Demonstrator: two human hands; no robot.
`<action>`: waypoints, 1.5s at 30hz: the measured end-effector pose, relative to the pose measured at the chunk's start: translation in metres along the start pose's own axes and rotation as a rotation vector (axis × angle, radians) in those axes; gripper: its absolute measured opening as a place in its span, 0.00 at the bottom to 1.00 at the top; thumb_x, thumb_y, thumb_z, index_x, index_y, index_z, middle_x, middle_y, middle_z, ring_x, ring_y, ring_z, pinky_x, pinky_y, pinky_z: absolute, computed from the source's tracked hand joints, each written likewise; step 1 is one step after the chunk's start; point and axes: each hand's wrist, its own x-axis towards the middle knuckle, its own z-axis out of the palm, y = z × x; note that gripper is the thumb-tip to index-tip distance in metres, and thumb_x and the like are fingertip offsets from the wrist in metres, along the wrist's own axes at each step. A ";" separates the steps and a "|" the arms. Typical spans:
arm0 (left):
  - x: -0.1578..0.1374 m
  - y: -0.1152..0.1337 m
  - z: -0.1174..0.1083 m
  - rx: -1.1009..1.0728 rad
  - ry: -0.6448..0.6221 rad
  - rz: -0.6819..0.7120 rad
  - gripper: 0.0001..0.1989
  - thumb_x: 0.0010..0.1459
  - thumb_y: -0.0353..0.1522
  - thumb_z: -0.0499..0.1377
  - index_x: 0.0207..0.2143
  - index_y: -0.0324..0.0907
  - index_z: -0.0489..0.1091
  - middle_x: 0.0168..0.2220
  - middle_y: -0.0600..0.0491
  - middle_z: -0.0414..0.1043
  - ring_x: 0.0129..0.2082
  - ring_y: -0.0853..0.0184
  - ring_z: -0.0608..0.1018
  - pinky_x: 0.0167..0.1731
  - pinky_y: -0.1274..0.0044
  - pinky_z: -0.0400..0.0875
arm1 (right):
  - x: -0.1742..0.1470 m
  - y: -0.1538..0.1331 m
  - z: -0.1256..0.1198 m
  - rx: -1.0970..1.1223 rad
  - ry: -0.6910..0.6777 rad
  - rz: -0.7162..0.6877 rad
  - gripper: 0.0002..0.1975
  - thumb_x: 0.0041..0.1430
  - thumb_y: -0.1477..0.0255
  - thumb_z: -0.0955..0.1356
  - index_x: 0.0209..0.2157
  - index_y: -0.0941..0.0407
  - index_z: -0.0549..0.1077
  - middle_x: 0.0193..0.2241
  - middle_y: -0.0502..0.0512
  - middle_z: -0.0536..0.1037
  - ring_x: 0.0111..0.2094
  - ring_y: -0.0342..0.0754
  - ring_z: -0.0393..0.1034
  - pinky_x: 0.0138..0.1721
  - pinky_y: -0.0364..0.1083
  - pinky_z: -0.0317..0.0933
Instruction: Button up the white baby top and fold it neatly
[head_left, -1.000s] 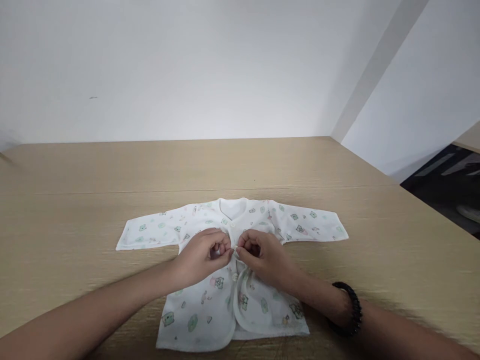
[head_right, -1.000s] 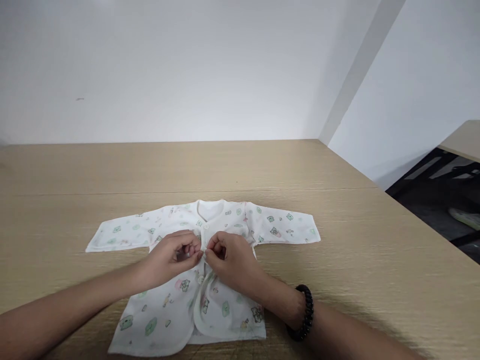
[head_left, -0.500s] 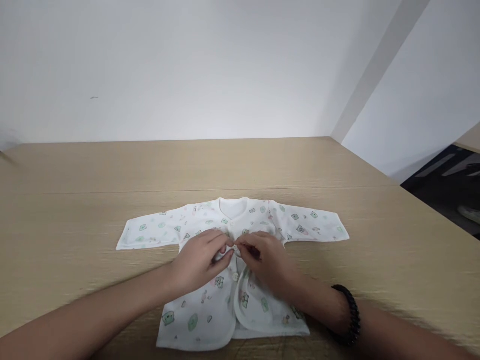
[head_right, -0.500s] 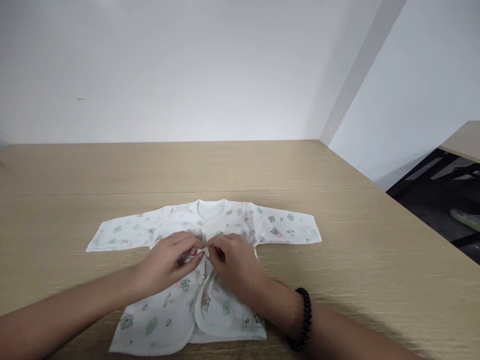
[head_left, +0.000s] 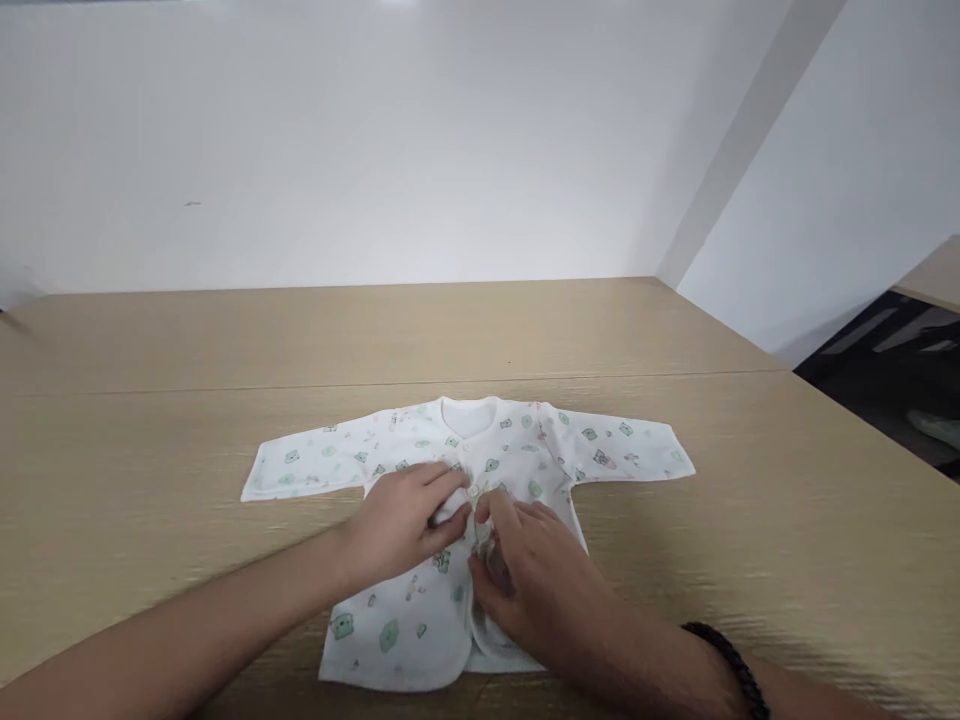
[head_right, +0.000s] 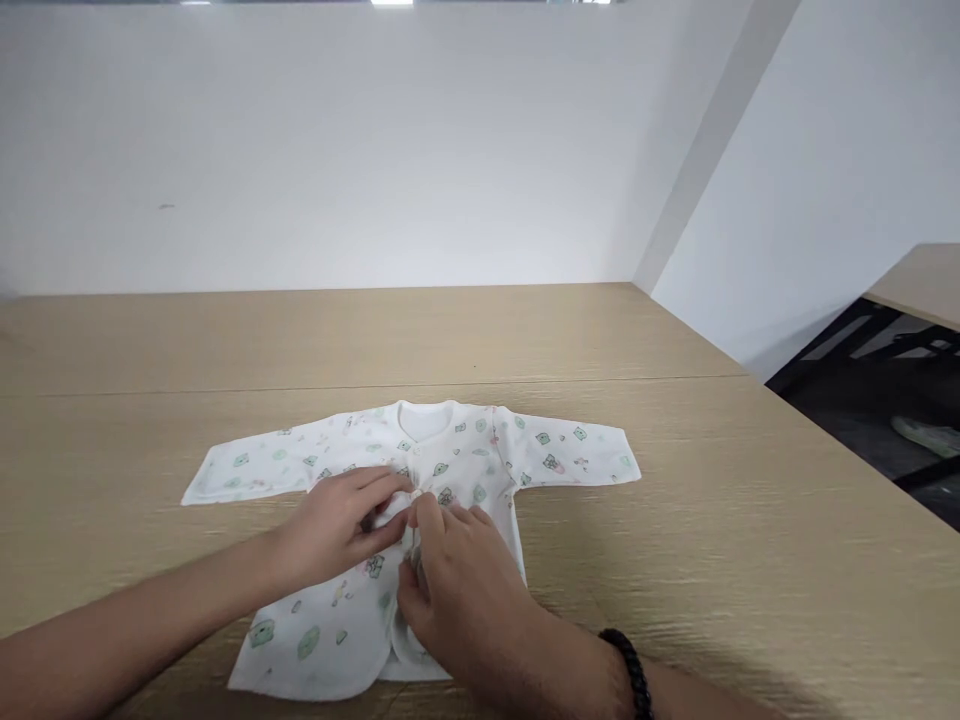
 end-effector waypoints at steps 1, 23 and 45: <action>0.000 -0.001 0.000 -0.010 -0.004 0.008 0.11 0.64 0.34 0.54 0.47 0.44 0.68 0.38 0.53 0.74 0.35 0.65 0.75 0.31 0.77 0.67 | -0.003 -0.002 0.001 0.008 -0.017 0.015 0.13 0.56 0.78 0.65 0.44 0.61 0.66 0.35 0.59 0.75 0.37 0.55 0.69 0.39 0.51 0.62; -0.020 0.037 0.004 -0.231 -0.006 -0.008 0.03 0.61 0.28 0.51 0.37 0.42 0.63 0.36 0.51 0.68 0.36 0.64 0.71 0.35 0.75 0.68 | -0.003 0.010 -0.017 0.122 0.038 0.183 0.03 0.59 0.77 0.64 0.32 0.56 0.65 0.28 0.50 0.73 0.28 0.44 0.64 0.29 0.43 0.52; -0.013 0.030 -0.001 -0.407 -0.065 -0.018 0.07 0.51 0.22 0.54 0.25 0.41 0.61 0.25 0.57 0.61 0.27 0.70 0.66 0.26 0.80 0.60 | 0.000 0.004 -0.023 0.463 -0.119 0.237 0.04 0.57 0.79 0.65 0.29 0.57 0.68 0.23 0.47 0.71 0.25 0.42 0.63 0.26 0.41 0.53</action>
